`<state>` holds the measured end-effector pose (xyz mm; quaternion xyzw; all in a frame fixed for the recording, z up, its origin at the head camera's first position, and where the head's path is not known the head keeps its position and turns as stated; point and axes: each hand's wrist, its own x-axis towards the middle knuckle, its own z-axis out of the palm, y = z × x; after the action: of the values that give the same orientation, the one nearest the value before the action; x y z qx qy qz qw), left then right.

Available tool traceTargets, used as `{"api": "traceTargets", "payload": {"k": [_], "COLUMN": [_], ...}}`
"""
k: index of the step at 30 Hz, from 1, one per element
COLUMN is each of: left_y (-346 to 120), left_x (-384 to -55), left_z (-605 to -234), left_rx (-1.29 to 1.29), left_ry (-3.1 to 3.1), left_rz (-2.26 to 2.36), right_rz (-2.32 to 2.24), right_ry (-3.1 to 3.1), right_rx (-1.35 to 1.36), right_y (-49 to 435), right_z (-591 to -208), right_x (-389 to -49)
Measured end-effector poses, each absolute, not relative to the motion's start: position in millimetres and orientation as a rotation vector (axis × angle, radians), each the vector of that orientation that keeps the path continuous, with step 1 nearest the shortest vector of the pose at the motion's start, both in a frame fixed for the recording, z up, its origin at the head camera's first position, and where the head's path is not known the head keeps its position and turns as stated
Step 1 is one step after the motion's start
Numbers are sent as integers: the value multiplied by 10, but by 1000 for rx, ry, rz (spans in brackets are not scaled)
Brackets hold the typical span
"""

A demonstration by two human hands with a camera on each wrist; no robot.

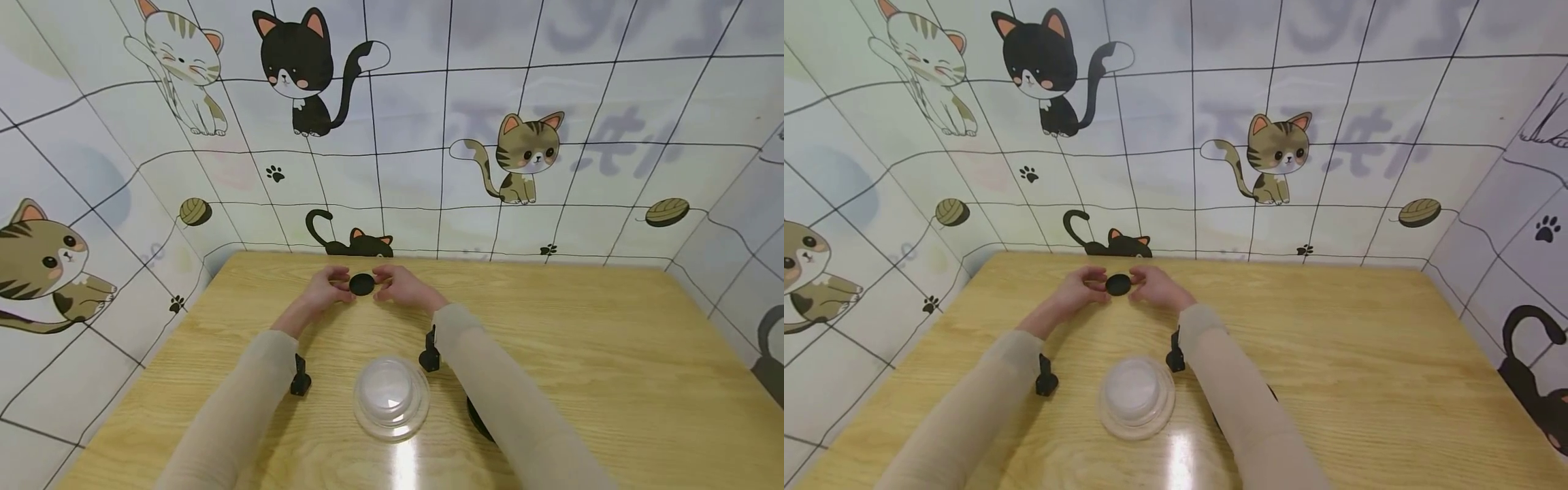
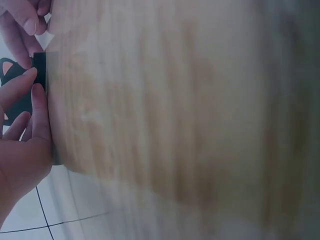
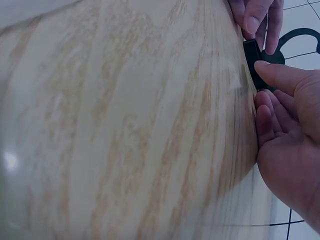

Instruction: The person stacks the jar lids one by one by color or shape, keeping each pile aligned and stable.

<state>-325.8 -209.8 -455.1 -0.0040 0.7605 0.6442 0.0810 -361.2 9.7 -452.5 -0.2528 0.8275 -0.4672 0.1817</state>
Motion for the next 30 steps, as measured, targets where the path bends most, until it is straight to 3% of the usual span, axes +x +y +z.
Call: {"api": "traceTargets", "payload": {"k": [30], "left_y": [-1952], "left_x": [-3142], "left_z": [-4448], "left_rx": [91], "left_ry": [2507], "left_rz": [1569], "right_rz": [-1263], "right_ry": [2409], "right_rx": [-659], "right_y": [184], "right_z": [-4459], "right_x": [-3522]}}
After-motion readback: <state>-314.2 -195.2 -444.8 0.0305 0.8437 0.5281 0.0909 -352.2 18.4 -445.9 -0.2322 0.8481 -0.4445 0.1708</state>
